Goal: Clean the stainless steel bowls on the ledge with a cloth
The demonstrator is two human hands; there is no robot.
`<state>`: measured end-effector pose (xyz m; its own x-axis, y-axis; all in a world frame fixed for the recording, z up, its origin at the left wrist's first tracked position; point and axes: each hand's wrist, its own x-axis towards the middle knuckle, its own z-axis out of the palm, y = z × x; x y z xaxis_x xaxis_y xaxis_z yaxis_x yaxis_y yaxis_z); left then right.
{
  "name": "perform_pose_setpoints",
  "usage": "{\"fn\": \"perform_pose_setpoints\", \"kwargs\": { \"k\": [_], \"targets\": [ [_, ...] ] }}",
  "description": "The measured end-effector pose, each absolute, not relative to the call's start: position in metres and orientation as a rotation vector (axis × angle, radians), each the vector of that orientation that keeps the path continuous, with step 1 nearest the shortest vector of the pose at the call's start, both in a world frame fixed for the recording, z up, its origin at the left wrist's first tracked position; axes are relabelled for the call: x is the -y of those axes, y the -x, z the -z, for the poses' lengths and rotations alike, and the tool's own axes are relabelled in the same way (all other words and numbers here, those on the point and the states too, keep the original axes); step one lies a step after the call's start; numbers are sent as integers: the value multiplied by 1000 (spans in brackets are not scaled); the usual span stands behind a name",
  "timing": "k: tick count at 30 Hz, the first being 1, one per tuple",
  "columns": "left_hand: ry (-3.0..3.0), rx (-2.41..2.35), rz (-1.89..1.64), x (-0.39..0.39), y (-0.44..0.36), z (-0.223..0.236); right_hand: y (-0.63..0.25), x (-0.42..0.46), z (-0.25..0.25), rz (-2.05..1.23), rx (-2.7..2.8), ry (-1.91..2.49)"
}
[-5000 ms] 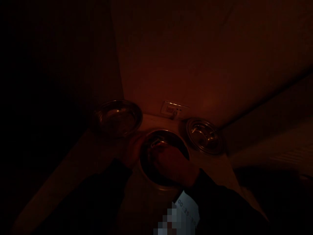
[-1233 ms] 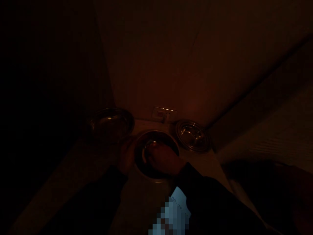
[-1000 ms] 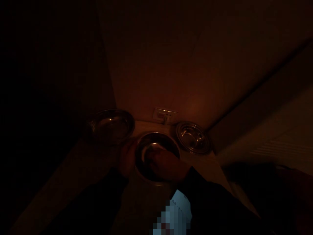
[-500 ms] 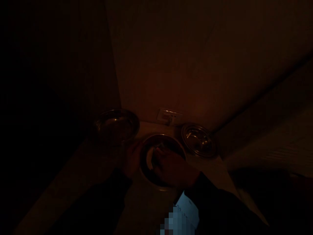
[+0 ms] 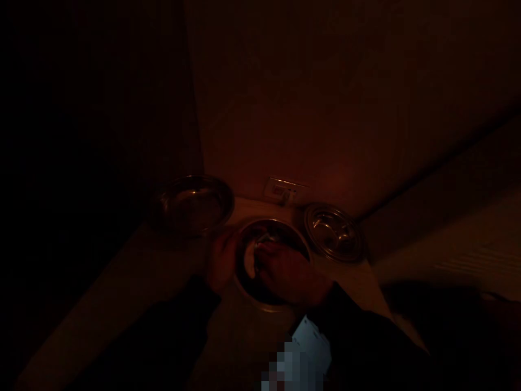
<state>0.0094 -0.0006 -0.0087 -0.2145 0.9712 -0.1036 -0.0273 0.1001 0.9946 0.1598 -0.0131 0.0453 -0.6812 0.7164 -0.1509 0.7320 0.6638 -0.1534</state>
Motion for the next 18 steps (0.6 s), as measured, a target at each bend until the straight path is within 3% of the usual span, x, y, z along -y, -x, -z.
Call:
{"fn": "perform_pose_setpoints", "kwargs": {
  "k": [18],
  "targets": [
    [-949,-1351,-1335,2,-10,8,-152,14,-47,386,-2731,-1277]
  ]
}}
